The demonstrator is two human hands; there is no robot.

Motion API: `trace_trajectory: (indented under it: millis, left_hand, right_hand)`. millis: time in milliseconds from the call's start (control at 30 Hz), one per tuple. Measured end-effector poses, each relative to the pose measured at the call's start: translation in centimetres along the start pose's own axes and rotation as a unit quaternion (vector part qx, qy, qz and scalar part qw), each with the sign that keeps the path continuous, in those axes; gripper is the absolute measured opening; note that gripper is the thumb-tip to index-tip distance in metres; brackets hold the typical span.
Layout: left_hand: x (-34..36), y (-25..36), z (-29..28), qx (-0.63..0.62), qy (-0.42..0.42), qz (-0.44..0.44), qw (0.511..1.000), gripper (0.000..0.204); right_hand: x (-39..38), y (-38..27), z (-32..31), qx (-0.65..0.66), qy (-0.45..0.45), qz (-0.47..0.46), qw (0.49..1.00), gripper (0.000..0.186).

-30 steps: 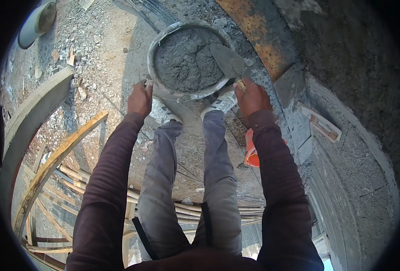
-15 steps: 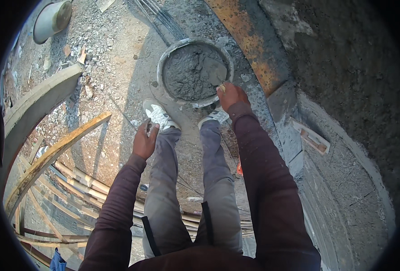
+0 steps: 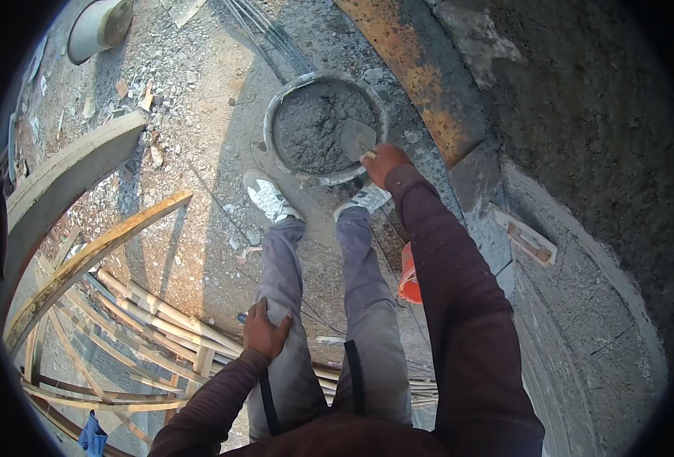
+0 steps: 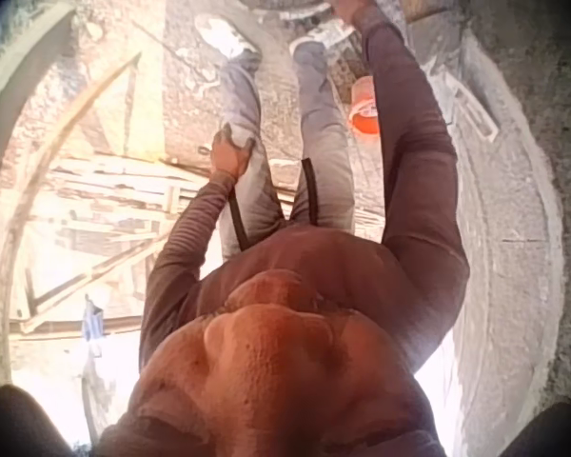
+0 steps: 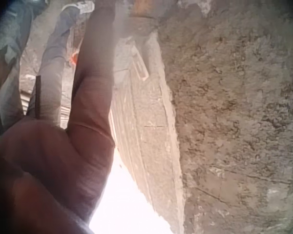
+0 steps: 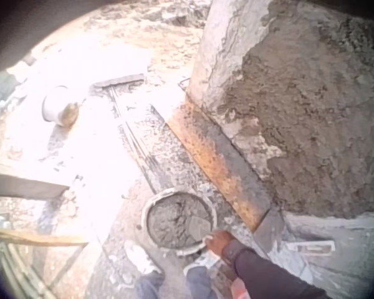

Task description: The person applies mortar to a wall by scooping it from a bucket and throwing it onto the surface using a trowel, periodically adding water from a pail to mix the mortar.

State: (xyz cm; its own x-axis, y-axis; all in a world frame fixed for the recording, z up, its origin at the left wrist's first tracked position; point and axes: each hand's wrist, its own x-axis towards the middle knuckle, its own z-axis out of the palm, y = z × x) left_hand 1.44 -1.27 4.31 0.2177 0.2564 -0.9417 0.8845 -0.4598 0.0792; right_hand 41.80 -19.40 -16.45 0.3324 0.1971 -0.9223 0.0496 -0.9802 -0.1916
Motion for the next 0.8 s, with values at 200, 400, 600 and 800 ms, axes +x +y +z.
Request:
trace_trajectory:
  millis: [200, 400, 600, 800]
  left_hand:
    - [0.2, 0.9, 1.7, -0.009, 0.009, -0.028, 1.000, 0.084]
    - [0.6, 1.7, 0.3, -0.060, 0.028, -0.028, 0.997, 0.078]
    - [0.8, 2.0, -1.1, -0.035, 0.024, -0.014, 0.999, 0.074]
    - [1.0, 1.9, -2.0, -0.034, 0.017, -0.021, 0.999, 0.071]
  right_hand:
    - [8.4, -5.1, 4.4, 0.169, -0.034, 0.025, 0.985, 0.044]
    - [0.2, 0.3, 6.9, 0.687, -0.163, -0.029, 0.707, 0.050]
    - [-5.4, 2.4, 5.6, 0.668, -0.203, 0.012, 0.716, 0.048]
    - [-7.9, 3.5, 3.8, 0.389, -0.107, 0.008, 0.915, 0.040]
